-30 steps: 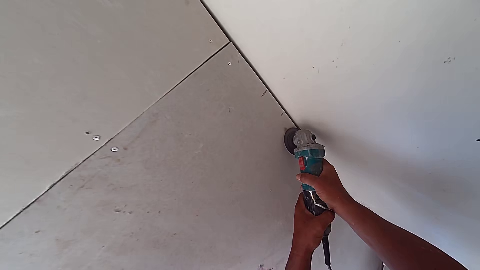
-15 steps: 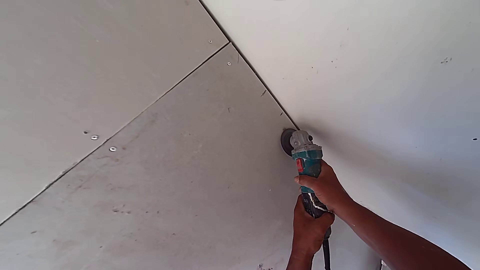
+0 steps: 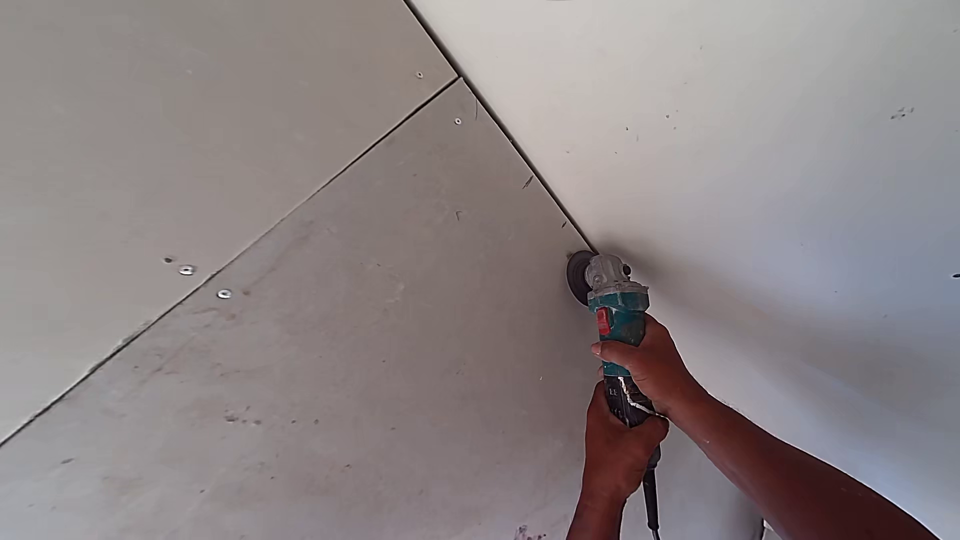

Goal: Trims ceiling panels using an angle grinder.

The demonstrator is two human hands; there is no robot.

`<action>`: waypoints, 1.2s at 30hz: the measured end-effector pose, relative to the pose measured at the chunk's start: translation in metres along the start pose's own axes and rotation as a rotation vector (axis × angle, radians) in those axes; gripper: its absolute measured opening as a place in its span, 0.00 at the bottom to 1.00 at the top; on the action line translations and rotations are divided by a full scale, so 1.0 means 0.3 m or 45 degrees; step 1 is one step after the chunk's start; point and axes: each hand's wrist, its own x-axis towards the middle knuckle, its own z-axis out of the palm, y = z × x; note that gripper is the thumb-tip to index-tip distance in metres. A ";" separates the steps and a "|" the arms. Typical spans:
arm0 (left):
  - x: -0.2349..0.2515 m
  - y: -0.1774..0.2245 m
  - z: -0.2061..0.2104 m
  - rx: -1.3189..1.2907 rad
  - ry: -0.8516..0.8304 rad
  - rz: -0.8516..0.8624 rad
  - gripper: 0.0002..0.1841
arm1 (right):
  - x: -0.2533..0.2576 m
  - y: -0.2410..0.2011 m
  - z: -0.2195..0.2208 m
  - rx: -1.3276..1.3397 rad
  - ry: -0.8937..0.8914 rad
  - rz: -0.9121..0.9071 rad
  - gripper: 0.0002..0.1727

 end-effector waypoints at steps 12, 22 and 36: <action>-0.002 0.010 0.006 -0.002 0.025 0.014 0.34 | -0.001 -0.022 0.006 -0.010 -0.020 0.011 0.33; -0.005 0.002 0.008 -0.026 0.018 0.010 0.34 | -0.006 -0.017 0.004 -0.027 -0.019 -0.001 0.34; -0.004 -0.009 0.012 -0.057 0.002 0.031 0.34 | -0.004 -0.015 0.000 -0.055 -0.017 -0.012 0.36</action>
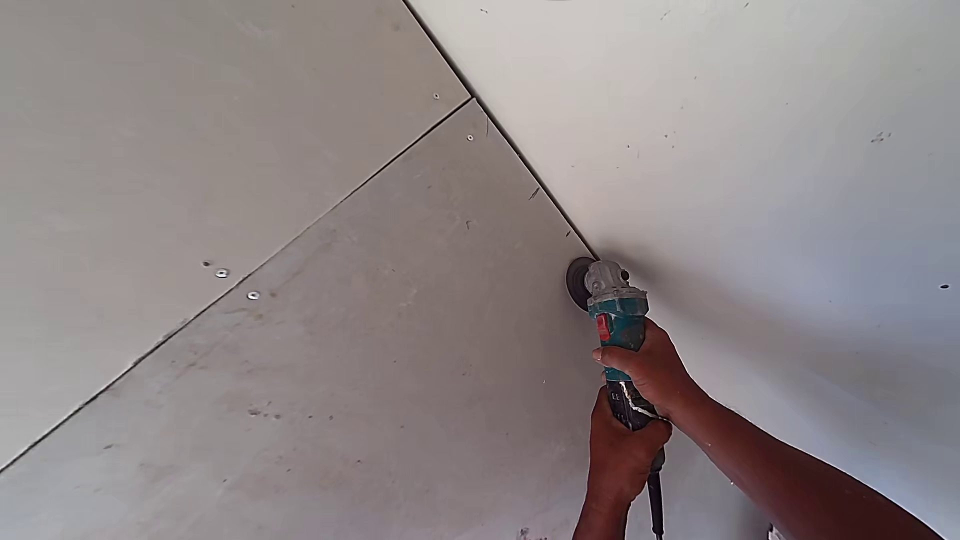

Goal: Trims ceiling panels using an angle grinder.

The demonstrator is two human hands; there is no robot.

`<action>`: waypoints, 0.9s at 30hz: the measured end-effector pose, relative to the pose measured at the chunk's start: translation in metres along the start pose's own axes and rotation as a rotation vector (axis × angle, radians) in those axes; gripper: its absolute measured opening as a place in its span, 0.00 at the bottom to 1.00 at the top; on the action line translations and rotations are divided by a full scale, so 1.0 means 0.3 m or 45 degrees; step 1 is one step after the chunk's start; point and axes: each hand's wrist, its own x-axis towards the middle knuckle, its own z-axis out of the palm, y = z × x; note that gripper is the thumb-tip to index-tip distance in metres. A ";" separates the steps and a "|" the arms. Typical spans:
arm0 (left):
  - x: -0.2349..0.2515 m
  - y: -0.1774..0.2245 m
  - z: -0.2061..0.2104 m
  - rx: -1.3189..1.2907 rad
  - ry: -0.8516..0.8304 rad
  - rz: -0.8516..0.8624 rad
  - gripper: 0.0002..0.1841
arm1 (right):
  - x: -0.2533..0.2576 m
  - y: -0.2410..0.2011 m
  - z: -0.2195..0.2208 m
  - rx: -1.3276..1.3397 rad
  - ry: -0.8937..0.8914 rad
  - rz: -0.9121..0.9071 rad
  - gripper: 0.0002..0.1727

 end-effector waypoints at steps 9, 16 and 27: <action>-0.004 0.053 -0.026 0.039 0.021 0.143 0.35 | -0.010 -0.053 0.058 -0.070 -0.035 -0.149 0.39; 0.080 0.272 -0.079 0.026 0.062 0.382 0.34 | 0.047 -0.295 0.210 -0.193 -0.169 -0.346 0.38; 0.133 0.467 -0.070 -0.116 0.027 0.413 0.31 | 0.100 -0.475 0.299 -0.233 -0.182 -0.361 0.31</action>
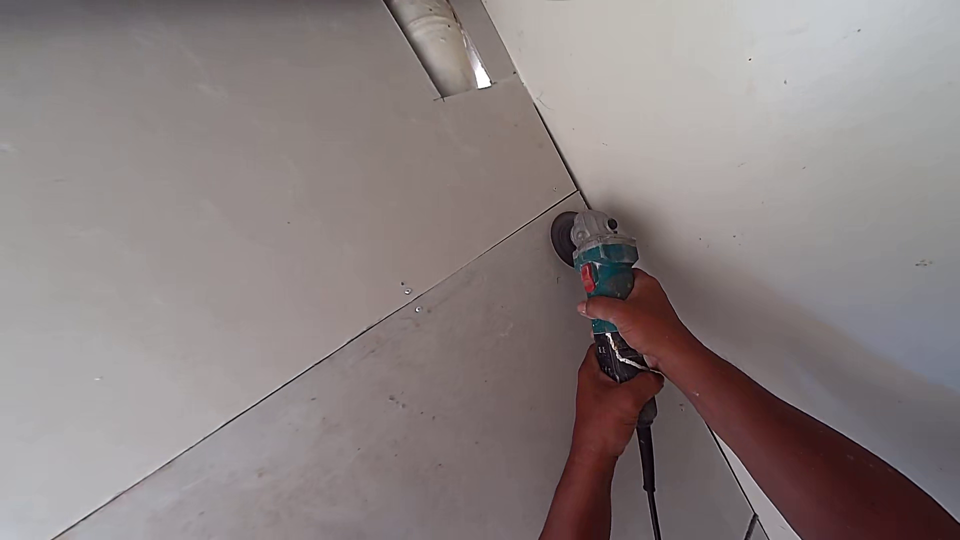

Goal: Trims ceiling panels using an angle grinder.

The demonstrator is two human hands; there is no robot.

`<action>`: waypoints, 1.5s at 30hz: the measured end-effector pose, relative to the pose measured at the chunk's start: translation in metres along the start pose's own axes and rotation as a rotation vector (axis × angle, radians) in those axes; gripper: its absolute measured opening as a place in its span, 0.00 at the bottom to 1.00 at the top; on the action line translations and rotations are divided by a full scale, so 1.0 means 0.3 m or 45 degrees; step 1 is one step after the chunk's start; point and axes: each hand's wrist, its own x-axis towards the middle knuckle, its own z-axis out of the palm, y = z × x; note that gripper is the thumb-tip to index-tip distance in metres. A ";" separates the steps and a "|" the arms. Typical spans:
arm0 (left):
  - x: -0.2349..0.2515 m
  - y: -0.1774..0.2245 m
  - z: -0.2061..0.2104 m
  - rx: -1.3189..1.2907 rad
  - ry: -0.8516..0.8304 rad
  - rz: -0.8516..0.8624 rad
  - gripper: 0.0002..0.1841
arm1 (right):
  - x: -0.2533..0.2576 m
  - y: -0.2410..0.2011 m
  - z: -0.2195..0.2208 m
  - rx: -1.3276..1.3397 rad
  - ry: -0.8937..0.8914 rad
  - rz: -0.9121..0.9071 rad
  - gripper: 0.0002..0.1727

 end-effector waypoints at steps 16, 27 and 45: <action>-0.009 -0.004 0.021 -0.064 -0.025 -0.059 0.30 | -0.011 0.006 -0.020 -0.028 0.024 0.007 0.30; -0.009 0.019 0.041 -0.080 -0.021 -0.079 0.29 | -0.009 -0.025 -0.026 -0.046 0.015 0.051 0.29; -0.031 0.005 0.035 -0.031 -0.016 -0.125 0.29 | -0.023 0.011 -0.036 0.038 0.009 0.063 0.28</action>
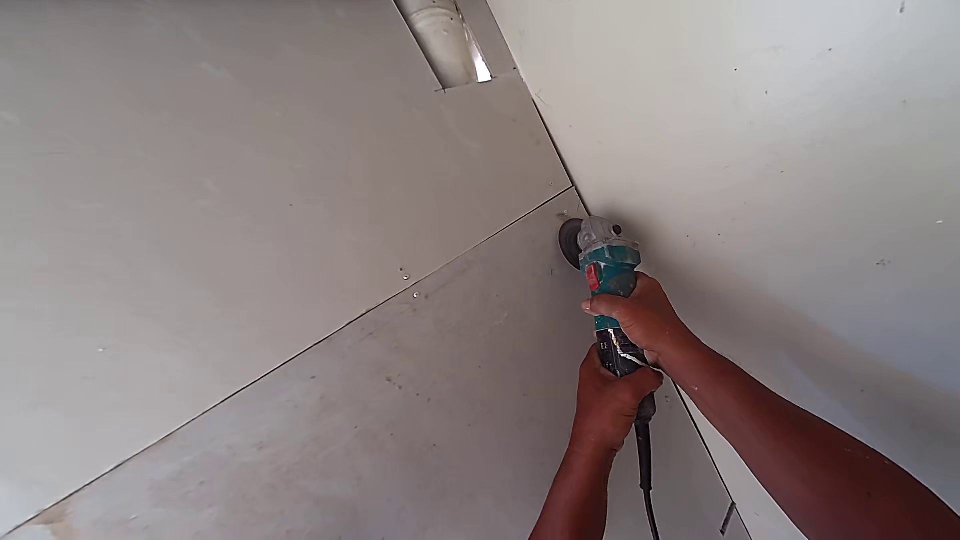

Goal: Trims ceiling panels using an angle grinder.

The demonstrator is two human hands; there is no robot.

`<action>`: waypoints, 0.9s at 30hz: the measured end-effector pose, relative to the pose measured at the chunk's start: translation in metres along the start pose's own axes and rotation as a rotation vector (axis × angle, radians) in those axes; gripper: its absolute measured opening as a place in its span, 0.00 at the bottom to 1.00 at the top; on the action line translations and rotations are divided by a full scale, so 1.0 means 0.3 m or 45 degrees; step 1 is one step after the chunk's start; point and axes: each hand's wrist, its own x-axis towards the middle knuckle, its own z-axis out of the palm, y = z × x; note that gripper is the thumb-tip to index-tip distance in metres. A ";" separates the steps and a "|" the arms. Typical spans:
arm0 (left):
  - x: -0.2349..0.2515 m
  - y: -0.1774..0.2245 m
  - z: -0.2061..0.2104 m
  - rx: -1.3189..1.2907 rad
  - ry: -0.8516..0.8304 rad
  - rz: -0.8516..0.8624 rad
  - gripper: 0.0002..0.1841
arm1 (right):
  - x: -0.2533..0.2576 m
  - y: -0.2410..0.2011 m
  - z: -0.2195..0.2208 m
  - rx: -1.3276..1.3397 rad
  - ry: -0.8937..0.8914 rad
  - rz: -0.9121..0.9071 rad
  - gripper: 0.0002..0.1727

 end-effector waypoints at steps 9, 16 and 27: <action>-0.011 -0.034 -0.098 0.233 0.039 0.098 0.33 | -0.003 0.102 0.041 0.286 -0.085 -0.076 0.34; -0.009 0.073 -0.121 0.268 0.099 0.153 0.30 | 0.007 -0.001 0.114 0.135 -0.073 -0.068 0.35; 0.000 0.035 -0.075 0.211 0.051 0.048 0.29 | 0.008 0.033 0.058 0.094 -0.016 -0.047 0.34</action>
